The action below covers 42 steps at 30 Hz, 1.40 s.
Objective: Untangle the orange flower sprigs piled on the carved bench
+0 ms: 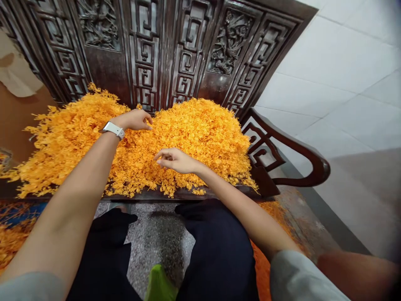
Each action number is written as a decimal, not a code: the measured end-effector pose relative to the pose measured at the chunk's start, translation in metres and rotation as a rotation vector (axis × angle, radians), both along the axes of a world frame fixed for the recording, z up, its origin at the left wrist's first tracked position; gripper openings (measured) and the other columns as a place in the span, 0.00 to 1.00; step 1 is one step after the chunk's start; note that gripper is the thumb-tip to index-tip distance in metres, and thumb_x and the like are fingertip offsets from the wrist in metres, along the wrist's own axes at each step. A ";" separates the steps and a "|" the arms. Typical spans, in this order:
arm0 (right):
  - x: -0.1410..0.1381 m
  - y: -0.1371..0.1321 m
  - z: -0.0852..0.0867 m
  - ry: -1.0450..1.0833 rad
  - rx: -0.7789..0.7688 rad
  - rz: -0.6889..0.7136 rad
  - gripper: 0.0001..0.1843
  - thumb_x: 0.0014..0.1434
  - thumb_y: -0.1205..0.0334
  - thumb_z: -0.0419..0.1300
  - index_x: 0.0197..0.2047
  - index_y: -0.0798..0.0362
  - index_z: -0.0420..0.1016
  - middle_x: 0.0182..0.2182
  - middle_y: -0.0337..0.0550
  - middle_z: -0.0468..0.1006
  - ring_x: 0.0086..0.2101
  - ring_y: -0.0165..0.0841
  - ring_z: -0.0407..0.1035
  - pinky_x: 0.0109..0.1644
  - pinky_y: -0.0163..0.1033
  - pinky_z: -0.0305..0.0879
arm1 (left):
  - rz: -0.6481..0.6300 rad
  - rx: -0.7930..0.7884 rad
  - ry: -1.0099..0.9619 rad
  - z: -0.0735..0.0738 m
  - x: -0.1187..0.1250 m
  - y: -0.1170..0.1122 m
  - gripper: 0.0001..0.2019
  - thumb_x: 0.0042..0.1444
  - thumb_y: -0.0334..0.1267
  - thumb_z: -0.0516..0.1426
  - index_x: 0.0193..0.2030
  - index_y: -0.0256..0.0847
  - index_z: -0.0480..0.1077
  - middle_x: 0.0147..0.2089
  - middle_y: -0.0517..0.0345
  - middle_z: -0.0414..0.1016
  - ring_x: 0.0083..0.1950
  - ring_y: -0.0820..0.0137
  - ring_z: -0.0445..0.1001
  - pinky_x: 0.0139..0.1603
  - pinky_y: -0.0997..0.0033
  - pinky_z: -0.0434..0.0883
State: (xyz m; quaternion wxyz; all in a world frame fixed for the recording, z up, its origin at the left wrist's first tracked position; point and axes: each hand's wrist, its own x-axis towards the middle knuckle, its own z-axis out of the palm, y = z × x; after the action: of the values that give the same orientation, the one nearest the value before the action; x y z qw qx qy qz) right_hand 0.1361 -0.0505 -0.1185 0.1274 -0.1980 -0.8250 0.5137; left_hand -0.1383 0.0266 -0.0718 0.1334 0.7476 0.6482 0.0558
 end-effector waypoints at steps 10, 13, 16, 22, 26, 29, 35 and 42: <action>-0.018 -0.031 -0.019 -0.199 0.360 0.343 0.09 0.70 0.66 0.57 0.48 0.58 0.79 0.34 0.42 0.78 0.33 0.30 0.67 0.42 0.37 0.60 | 0.241 0.233 0.411 -0.011 -0.057 -0.037 0.20 0.63 0.37 0.61 0.61 0.35 0.78 0.61 0.38 0.77 0.67 0.43 0.70 0.65 0.48 0.67; -0.024 -0.039 -0.017 -0.248 0.429 0.416 0.10 0.71 0.65 0.56 0.49 0.58 0.78 0.37 0.45 0.80 0.34 0.31 0.68 0.42 0.37 0.60 | 0.295 0.245 0.460 -0.020 -0.070 -0.046 0.27 0.64 0.40 0.61 0.68 0.33 0.72 0.62 0.33 0.75 0.68 0.38 0.68 0.66 0.38 0.65; -0.028 -0.044 -0.013 -0.282 0.437 0.437 0.11 0.71 0.65 0.55 0.50 0.58 0.78 0.36 0.45 0.79 0.33 0.31 0.67 0.40 0.36 0.59 | 0.311 0.207 0.463 -0.030 -0.079 -0.049 0.26 0.65 0.41 0.62 0.68 0.32 0.73 0.60 0.31 0.77 0.66 0.37 0.71 0.65 0.37 0.65; -0.032 -0.045 -0.008 -0.311 0.462 0.424 0.12 0.71 0.66 0.55 0.52 0.59 0.78 0.37 0.46 0.80 0.35 0.32 0.68 0.41 0.36 0.59 | 0.338 0.249 0.439 -0.034 -0.083 -0.055 0.17 0.69 0.36 0.55 0.53 0.29 0.81 0.51 0.31 0.81 0.58 0.41 0.78 0.58 0.45 0.71; -0.036 -0.044 -0.006 -0.295 0.474 0.444 0.12 0.70 0.67 0.55 0.51 0.60 0.78 0.39 0.48 0.80 0.36 0.33 0.69 0.43 0.37 0.59 | 0.328 0.349 0.421 -0.025 -0.072 -0.056 0.22 0.73 0.42 0.50 0.58 0.28 0.79 0.55 0.32 0.78 0.59 0.43 0.76 0.57 0.49 0.71; -0.040 -0.047 0.000 -0.295 0.446 0.472 0.11 0.71 0.65 0.55 0.51 0.59 0.77 0.41 0.48 0.80 0.37 0.35 0.69 0.43 0.38 0.60 | 0.302 0.449 0.391 -0.027 -0.054 -0.052 0.29 0.73 0.52 0.49 0.61 0.28 0.77 0.57 0.31 0.76 0.62 0.43 0.72 0.61 0.49 0.69; -0.048 -0.055 0.006 -0.383 0.511 0.543 0.10 0.73 0.66 0.50 0.50 0.57 0.71 0.48 0.54 0.79 0.41 0.39 0.67 0.44 0.40 0.57 | 0.368 0.269 0.413 -0.065 -0.022 -0.021 0.34 0.67 0.60 0.48 0.53 0.29 0.80 0.51 0.28 0.80 0.57 0.37 0.76 0.54 0.48 0.74; -0.035 -0.051 -0.001 -0.356 0.502 0.535 0.06 0.69 0.70 0.51 0.39 0.52 0.64 0.41 0.48 0.77 0.37 0.37 0.66 0.42 0.41 0.56 | 0.376 0.548 0.349 -0.038 -0.013 0.002 0.30 0.65 0.50 0.47 0.54 0.33 0.82 0.50 0.32 0.81 0.52 0.41 0.79 0.48 0.49 0.75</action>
State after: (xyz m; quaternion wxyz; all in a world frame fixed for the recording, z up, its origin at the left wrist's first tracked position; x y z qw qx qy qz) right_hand 0.1015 -0.1012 -0.1196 -0.1109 -0.0251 -0.9564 0.2691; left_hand -0.1511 0.0290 -0.1096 -0.1968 0.6217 0.7481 0.1225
